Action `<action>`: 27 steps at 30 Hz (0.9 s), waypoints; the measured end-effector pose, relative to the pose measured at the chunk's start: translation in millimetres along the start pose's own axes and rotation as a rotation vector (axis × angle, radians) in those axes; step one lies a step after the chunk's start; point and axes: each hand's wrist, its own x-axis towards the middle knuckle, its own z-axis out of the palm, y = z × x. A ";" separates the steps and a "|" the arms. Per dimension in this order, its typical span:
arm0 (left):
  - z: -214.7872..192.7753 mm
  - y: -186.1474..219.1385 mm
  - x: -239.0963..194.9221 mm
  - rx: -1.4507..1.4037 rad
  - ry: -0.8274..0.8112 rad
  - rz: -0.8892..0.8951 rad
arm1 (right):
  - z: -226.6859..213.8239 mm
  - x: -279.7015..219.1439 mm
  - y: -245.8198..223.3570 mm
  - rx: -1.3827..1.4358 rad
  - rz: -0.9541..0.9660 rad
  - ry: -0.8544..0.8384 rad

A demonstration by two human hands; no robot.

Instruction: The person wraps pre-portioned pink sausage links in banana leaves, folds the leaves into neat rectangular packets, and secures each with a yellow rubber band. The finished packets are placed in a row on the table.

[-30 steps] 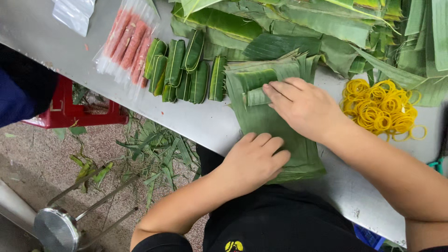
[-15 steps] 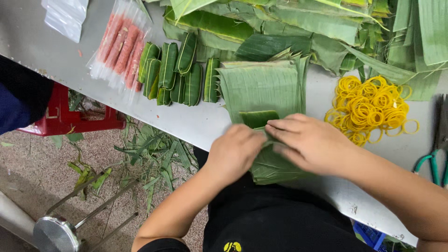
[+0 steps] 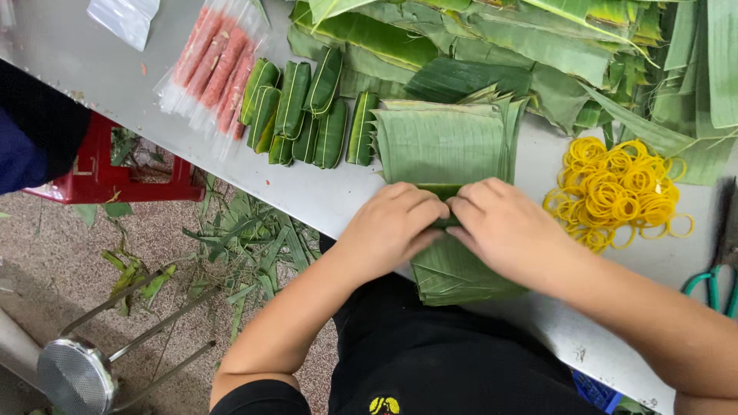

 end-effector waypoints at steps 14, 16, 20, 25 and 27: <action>4.8 -10.4 13.1 0.093 0.144 -0.051 | -17.6 14.5 9.8 -0.167 0.026 0.128; 5.6 -11.1 15.3 0.092 0.151 -0.009 | -18.3 16.7 8.0 -0.223 0.041 0.149; 7.0 -27.1 21.3 0.023 0.140 -0.133 | -17.7 18.8 15.6 -0.305 0.024 0.203; 12.8 -37.4 30.7 0.131 0.227 -0.162 | -11.1 25.0 16.9 -0.432 -0.016 0.260; 12.7 -35.4 35.5 0.194 0.257 -0.150 | -7.2 33.1 17.7 -0.407 0.030 0.283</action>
